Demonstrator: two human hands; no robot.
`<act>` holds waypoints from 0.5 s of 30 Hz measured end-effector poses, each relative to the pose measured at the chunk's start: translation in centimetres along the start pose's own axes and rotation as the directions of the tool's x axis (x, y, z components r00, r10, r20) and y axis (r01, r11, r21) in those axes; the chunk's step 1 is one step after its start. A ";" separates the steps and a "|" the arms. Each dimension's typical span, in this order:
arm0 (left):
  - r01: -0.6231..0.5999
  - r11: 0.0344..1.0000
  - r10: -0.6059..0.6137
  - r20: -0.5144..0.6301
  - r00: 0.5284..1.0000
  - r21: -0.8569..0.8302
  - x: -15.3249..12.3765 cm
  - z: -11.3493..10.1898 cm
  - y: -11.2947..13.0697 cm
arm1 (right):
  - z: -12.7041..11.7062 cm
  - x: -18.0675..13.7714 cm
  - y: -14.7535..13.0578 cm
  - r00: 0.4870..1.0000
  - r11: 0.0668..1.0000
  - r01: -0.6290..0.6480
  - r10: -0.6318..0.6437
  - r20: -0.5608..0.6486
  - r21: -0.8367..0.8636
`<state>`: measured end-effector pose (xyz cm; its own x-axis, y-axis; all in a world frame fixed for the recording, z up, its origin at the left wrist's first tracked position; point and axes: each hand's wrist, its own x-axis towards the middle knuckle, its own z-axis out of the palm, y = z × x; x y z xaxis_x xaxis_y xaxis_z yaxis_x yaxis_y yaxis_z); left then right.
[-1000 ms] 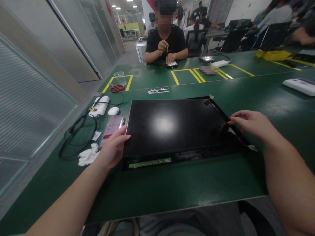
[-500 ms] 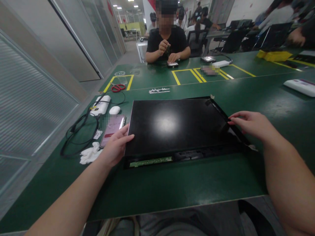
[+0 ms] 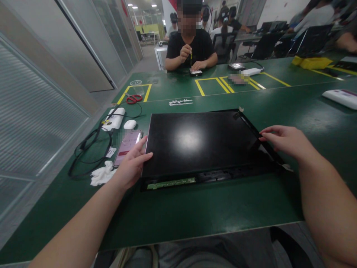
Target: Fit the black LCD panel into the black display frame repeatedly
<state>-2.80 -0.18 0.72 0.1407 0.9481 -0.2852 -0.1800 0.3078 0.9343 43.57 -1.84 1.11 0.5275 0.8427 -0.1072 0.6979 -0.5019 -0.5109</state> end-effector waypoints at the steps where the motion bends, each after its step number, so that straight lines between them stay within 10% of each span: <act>1: 0.002 1.000 -0.002 -0.006 1.000 0.000 0.0 0.0 0.0 | 0.0 0.1 0.1 1.000 1.000 0.002 -0.001 0.002 -0.004; 15: 0.018 1.000 -0.017 -0.052 0.998 0.013 -0.1 0.3 0.2 | 0.1 0.2 0.4 1.000 1.000 0.016 -0.016 0.000 0.010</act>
<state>-2.52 -0.26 0.99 0.0929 0.9455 -0.3120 -0.1646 0.3236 0.9318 43.87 -1.87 0.86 0.5167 0.8504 -0.0989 0.7013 -0.4867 -0.5210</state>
